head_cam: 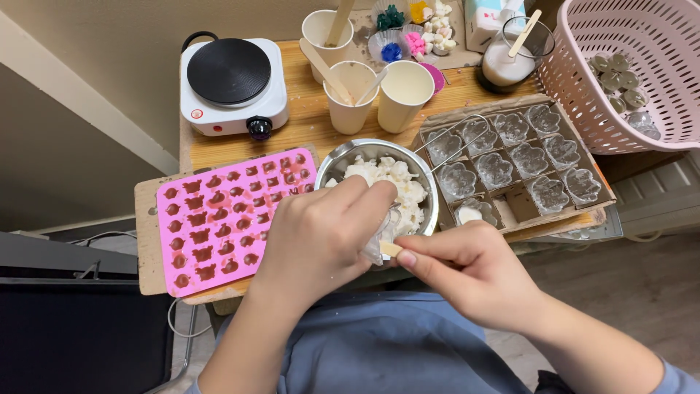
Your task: Picking up wax pieces and placing them into a small container.
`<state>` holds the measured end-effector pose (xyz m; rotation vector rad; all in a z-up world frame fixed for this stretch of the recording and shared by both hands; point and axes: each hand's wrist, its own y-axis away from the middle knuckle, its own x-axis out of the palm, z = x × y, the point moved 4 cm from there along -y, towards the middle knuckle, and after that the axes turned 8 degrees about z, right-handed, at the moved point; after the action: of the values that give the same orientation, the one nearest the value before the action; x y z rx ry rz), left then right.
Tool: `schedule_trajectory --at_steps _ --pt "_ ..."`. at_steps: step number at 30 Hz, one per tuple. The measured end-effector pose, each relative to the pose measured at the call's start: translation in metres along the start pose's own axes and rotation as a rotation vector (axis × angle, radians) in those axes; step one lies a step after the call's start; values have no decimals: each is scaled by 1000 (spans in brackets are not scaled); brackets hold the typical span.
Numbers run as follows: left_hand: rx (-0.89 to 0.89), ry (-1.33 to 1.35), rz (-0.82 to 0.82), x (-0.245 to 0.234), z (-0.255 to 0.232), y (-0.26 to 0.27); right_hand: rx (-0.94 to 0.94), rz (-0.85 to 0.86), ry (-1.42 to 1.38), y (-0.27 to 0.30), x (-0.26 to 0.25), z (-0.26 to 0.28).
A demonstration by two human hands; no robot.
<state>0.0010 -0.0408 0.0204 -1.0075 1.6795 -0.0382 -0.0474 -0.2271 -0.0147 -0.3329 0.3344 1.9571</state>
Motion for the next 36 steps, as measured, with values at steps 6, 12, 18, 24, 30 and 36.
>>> schedule_trajectory --at_steps 6,12,18,24,30,36 --pt "21 50 -93 5 7 4 66 -24 -444 -5 -6 -33" --pt "-32 229 -218 21 33 24 91 -79 -364 -4 -21 -44" --pt "31 434 -207 21 46 36 -64 -357 -187 -6 -31 -39" --pt "-13 378 -242 22 52 41 -165 -339 781 -19 -8 7" --pt "-58 374 -271 19 49 44 -192 -367 968 -13 -7 23" --pt "-72 374 -262 20 46 43 -291 -528 729 6 -15 30"
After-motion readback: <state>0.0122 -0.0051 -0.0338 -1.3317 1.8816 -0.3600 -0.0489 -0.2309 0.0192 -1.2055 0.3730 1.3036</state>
